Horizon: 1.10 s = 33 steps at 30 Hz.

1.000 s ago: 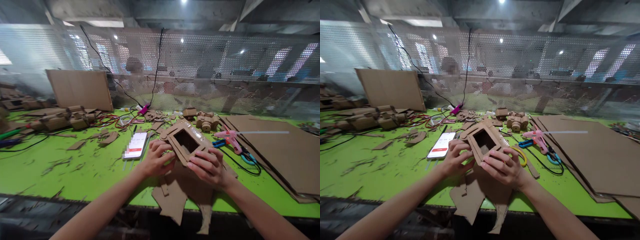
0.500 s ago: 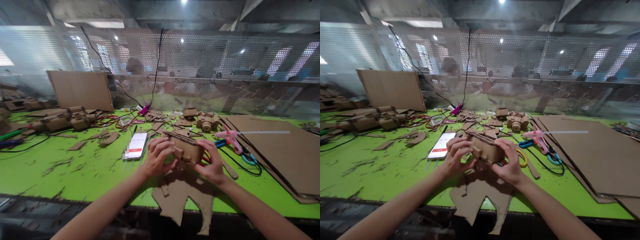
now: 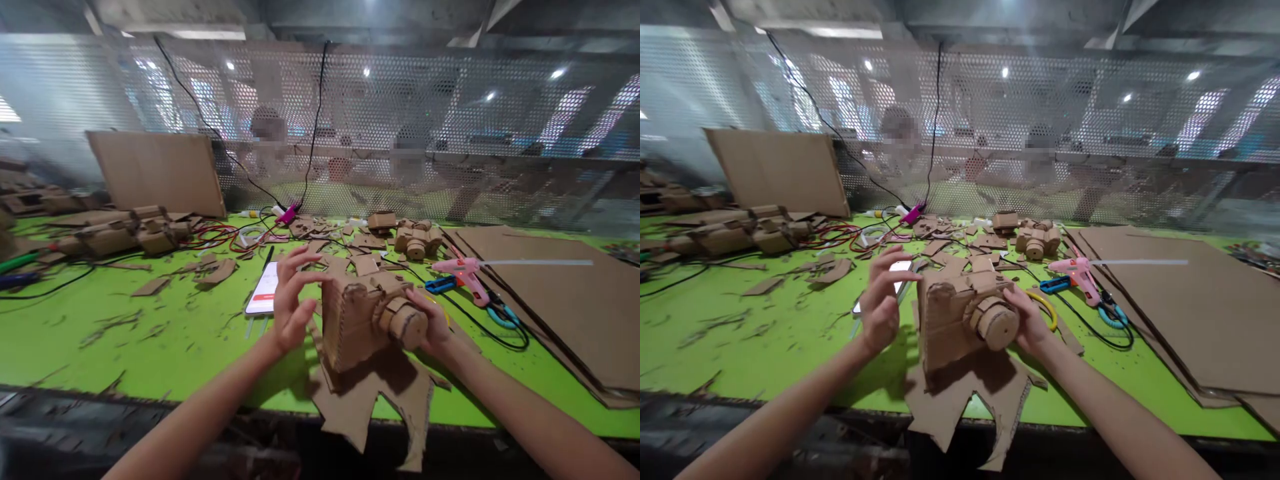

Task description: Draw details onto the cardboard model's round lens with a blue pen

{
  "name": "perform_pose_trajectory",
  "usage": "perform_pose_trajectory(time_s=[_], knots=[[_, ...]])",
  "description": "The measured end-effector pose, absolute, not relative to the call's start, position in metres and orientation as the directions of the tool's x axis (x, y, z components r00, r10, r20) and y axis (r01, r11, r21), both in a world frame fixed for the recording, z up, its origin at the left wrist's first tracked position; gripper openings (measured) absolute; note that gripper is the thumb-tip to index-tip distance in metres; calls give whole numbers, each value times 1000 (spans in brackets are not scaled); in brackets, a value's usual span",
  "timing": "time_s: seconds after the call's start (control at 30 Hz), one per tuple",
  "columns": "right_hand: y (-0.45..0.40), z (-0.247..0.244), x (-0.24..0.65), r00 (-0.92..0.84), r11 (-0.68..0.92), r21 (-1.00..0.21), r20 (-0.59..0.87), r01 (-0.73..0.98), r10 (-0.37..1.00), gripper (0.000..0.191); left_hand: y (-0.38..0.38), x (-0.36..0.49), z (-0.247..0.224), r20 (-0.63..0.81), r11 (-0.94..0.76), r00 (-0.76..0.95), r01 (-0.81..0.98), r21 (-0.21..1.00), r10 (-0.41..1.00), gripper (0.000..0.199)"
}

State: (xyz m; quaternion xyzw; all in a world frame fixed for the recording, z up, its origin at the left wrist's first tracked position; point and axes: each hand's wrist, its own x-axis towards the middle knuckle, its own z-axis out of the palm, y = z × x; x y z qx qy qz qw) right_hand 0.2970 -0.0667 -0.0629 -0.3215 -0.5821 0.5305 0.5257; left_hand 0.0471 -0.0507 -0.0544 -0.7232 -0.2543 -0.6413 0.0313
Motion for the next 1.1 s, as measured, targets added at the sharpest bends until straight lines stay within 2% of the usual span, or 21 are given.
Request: perform_pose_trajectory(time_s=[0.07, 0.13, 0.23, 0.33, 0.47, 0.6, 0.83, 1.0, 1.1], knots=[[-71, -57, 298, -330, 207, -965, 250, -161, 910, 41, -49, 45, -53, 895, -850, 77, 359, 387, 440, 44], [-76, -54, 297, -387, 149, -972, 210, -181, 898, 46, -51, 46, -48, 858, -858, 173, 288, 425, 483, 49], [-80, -52, 294, -422, 55, -972, 150, -229, 894, 53, -61, 48, -38, 812, -889, 362, 186, 418, 457, 53], [-82, -52, 293, -410, 28, -965, 137, -260, 902, 51, -67, 49, -31, 783, -894, 434, 157, 420, 445, 58], [-85, -49, 291, -401, 6, -949, 138, -314, 905, 47, -66, 46, -32, 756, -884, 464, 166, 438, 462, 61], [-85, -47, 290, -416, 2, -950, 139, -313, 899, 46, -63, 45, -35, 745, -872, 481, 95, 480, 463, 57], [-90, -45, 288, -340, -101, -946, 10, -307, 940, 53, -66, 42, -28, 651, -790, 546, 33, 612, 527, 54], [-91, -45, 287, -330, -110, -941, 2, -319, 944, 57, -68, 41, -27, 585, -722, 573, 17, 692, 574, 54], [-89, -45, 286, -290, -112, -927, -4, -358, 957, 59, -63, 45, -33, 572, -655, 503, -15, 756, 648, 53]])
